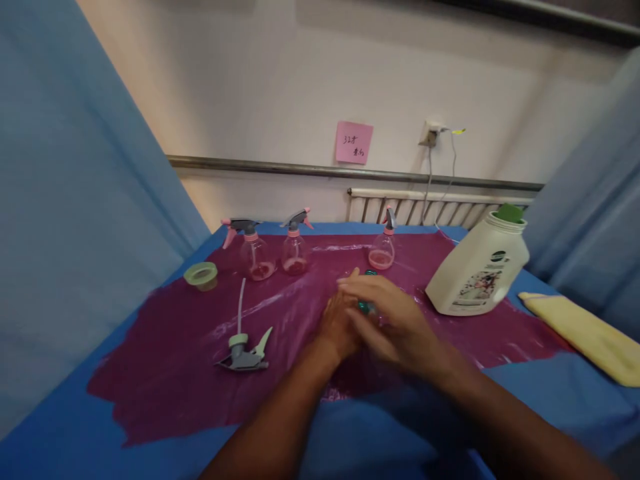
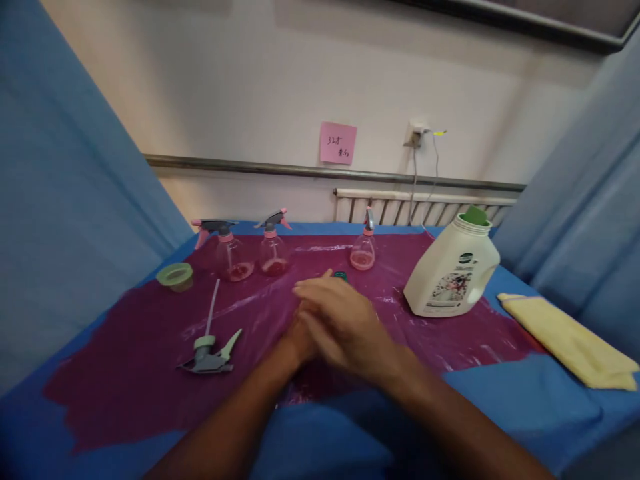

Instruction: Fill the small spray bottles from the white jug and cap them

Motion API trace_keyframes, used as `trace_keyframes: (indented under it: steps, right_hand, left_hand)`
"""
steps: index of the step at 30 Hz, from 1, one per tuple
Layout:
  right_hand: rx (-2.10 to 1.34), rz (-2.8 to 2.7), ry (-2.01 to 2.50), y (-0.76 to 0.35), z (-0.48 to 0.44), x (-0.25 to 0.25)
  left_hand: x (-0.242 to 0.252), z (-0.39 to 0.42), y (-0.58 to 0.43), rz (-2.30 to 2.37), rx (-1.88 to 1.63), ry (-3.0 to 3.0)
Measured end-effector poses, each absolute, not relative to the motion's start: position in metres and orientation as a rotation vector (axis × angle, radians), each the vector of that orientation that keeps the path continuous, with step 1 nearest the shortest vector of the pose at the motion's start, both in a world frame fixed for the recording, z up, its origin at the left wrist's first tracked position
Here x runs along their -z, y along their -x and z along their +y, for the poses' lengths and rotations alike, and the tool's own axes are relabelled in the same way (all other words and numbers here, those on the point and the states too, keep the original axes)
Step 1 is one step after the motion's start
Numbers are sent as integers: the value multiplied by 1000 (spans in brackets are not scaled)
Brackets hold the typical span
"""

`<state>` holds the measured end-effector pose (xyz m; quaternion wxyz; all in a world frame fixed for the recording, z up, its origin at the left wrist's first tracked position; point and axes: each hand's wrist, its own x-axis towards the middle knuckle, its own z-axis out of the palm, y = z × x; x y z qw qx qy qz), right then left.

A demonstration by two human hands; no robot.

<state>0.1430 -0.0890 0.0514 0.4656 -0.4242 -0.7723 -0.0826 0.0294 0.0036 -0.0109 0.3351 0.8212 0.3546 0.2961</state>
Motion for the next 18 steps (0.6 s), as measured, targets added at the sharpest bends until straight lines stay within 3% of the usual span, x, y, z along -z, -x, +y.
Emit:
trace_keyframes:
  steps: [5, 9, 18]
  right_hand:
    - [377, -1289, 1466, -253, -157, -21]
    - [405, -739, 1521, -338, -183, -5]
    - [86, -761, 1669, -440, -151, 11]
  left_hand:
    - [1, 1, -30, 1063, -642, -2161]
    - [-4, -2, -34, 1091, -668, -2097]
    - [-10, 0, -34, 1066, -884, -2045]
